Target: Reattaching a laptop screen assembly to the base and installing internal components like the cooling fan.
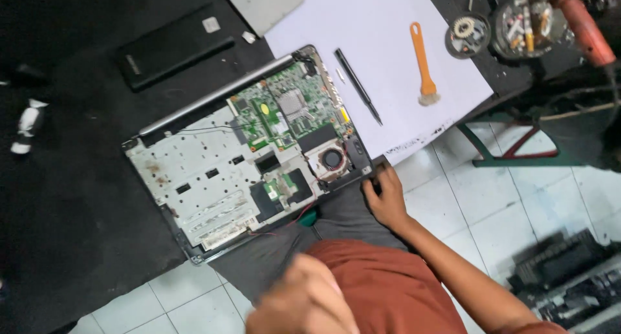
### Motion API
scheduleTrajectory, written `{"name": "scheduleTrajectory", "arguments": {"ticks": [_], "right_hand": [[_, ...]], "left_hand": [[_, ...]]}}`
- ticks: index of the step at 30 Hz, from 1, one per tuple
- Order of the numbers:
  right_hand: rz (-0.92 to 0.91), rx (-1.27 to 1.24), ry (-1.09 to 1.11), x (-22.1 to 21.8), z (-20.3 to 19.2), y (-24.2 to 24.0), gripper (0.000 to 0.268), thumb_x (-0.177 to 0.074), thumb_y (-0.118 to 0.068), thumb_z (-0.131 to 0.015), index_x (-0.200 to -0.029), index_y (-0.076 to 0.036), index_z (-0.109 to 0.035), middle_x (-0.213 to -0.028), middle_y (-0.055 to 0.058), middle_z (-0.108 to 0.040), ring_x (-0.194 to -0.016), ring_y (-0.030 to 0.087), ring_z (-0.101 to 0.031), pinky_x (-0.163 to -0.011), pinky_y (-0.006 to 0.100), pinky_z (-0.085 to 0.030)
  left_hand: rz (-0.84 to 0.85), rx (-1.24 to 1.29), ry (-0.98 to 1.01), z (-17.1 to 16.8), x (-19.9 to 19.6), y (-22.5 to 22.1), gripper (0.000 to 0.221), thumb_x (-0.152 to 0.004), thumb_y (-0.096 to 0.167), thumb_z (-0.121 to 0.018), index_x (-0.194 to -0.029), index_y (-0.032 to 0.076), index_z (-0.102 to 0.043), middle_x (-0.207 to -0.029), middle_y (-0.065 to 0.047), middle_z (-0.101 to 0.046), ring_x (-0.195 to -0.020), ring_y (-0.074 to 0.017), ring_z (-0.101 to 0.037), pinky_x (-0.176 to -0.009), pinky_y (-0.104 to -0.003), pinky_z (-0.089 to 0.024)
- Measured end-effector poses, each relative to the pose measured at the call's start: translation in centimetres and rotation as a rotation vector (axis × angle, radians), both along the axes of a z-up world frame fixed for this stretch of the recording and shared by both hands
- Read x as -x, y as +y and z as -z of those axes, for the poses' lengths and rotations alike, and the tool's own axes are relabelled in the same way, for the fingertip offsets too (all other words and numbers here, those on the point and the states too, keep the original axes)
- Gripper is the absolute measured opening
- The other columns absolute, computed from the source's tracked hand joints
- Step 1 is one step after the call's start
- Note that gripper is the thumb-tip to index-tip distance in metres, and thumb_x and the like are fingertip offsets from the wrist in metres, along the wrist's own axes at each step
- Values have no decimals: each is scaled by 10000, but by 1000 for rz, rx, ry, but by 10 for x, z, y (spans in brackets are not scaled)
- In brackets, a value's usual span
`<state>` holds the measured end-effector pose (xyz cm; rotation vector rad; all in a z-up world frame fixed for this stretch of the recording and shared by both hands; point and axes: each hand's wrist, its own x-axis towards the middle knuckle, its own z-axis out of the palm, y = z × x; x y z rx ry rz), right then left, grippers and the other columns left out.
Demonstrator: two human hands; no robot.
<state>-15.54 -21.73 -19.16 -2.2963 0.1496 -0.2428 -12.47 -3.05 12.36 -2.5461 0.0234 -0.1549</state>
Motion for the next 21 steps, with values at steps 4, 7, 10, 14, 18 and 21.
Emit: {"name": "scheduleTrajectory", "arguments": {"ticks": [4, 7, 10, 14, 18, 21], "right_hand": [[7, 2, -5, -3, -8, 2, 188, -979, -64, -573, -843, -5, -457, -871, 152, -471, -822, 307, -467, -717, 420, -364], [12, 1, 16, -1, -9, 3, 130, -985, -70, -561, -898, -1, -494, -894, 147, -486, -837, 300, -472, -725, 411, -374], [33, 8, 24, 1, 6, 0, 112, -971, -83, -577, -926, 9, -531, -937, 161, -517, -866, 314, -501, -737, 414, -396], [51, -4, 162, -10, -23, 8, 454, -884, -313, -608, -1269, -83, -677, -1203, 159, -680, -1145, 322, -626, -1021, 428, -463], [-11, -83, -150, -5, -49, 8, 140, -1034, -62, -558, -903, -15, -557, -875, 122, -546, -820, 263, -526, -752, 358, -411], [-68, -15, -392, 1, -43, -4, 139, -983, -4, -624, -1119, 22, -636, -978, 186, -677, -839, 308, -635, -751, 368, -517]], "left_hand": [[118, 538, 101, -22, -13, 8, 279, -1004, 107, -591, -849, 248, -407, -784, -19, -385, -700, -222, -468, -636, -345, -345], [239, 996, 191, -44, -25, 17, 192, -987, 155, -671, -973, 291, -536, -919, 28, -511, -843, -188, -563, -731, -295, -455], [381, 1460, 291, -58, -37, 27, 202, -971, 203, -751, -1098, 332, -664, -1055, 72, -636, -986, -156, -657, -827, -247, -565], [768, 1635, 436, -13, -74, 50, 347, -1085, 171, -562, -1431, 177, -542, -1274, -111, -577, -1150, -271, -599, -1067, -439, -497], [649, 1508, 413, 14, -143, 47, 338, -1045, 281, -543, -1344, 152, -636, -1224, -94, -580, -1184, -280, -573, -960, -457, -592], [513, 1333, 389, 39, -207, 55, 300, -1043, 264, -541, -1308, 170, -647, -1230, -52, -583, -1043, -234, -556, -730, -326, -614]]}}
